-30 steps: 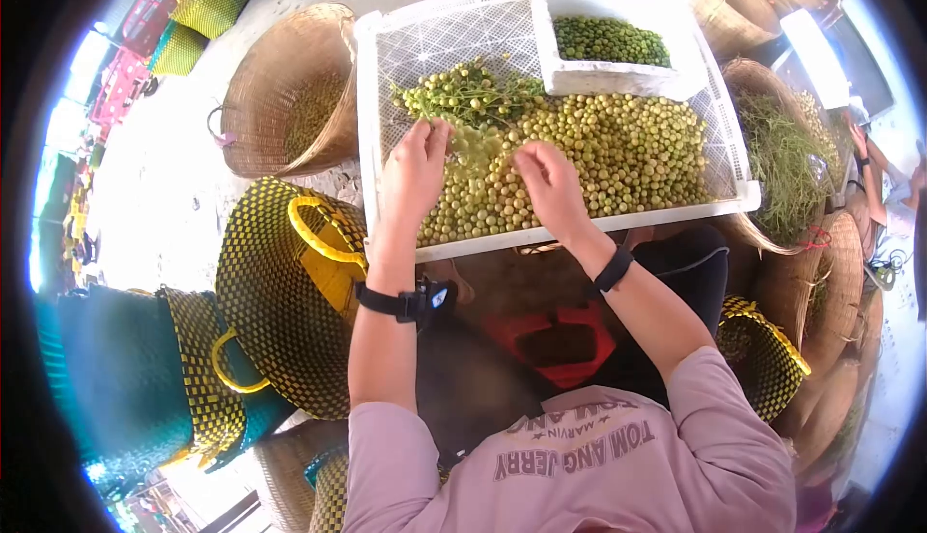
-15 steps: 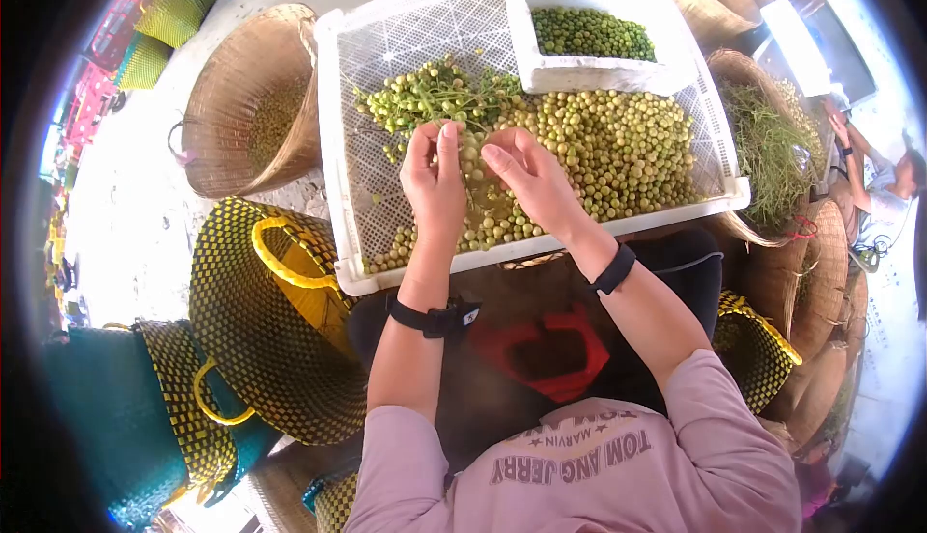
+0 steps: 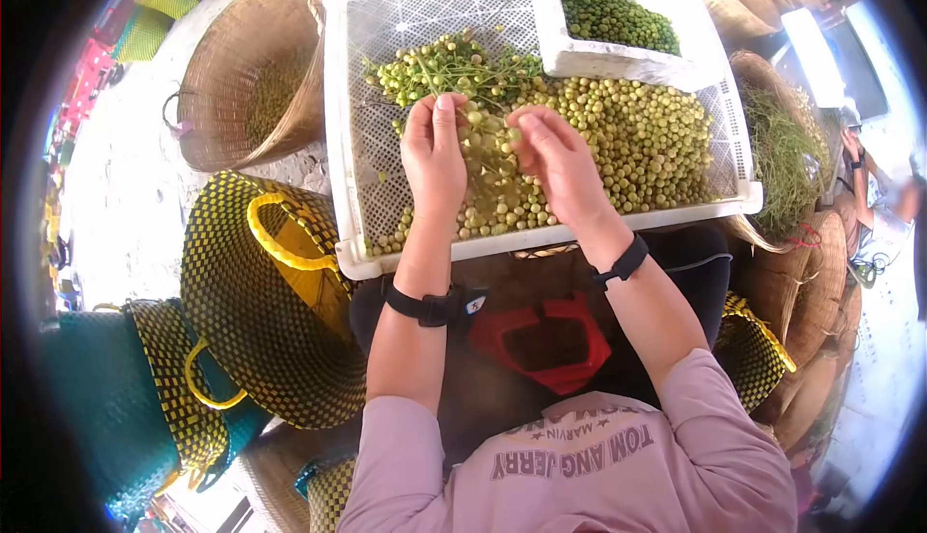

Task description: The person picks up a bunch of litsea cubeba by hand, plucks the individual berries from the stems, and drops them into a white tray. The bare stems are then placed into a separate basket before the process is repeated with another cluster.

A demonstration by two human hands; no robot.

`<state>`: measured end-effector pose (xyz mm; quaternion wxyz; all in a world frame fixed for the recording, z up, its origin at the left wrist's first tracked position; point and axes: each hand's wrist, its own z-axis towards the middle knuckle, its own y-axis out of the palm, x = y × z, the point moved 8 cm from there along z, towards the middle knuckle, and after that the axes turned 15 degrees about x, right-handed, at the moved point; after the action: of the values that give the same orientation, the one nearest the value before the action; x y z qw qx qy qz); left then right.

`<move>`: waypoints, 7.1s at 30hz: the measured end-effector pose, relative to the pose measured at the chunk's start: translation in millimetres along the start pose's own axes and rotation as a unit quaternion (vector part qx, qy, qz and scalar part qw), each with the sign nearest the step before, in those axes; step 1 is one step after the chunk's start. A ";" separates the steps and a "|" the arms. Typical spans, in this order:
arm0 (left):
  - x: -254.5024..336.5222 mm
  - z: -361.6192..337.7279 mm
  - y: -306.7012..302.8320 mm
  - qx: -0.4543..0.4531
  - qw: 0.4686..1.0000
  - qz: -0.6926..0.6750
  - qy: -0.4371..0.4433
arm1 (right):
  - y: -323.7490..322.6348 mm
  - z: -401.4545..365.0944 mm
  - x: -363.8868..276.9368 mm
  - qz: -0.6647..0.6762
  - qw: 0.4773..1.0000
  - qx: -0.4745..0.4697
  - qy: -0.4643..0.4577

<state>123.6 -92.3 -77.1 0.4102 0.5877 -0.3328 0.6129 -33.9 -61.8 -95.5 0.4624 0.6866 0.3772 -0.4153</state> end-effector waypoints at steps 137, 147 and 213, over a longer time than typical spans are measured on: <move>-13.5 -5.2 19.4 -0.281 0.686 -0.546 -0.390 | 0.9 -19.4 8.8 -0.111 0.991 0.007 -0.072; -15.0 13.3 -17.5 0.026 0.981 -0.134 -0.139 | 1.2 -29.1 27.2 -0.113 0.992 0.015 -0.048; -35.2 19.3 -23.9 0.061 0.919 -0.296 -0.253 | 33.2 -30.9 -22.1 -0.420 0.784 0.055 -0.454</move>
<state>152.6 -102.9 -112.1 0.4382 0.8186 -0.1986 0.3137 -5.3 -45.0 -57.4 0.3212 0.2163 0.3516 -0.8523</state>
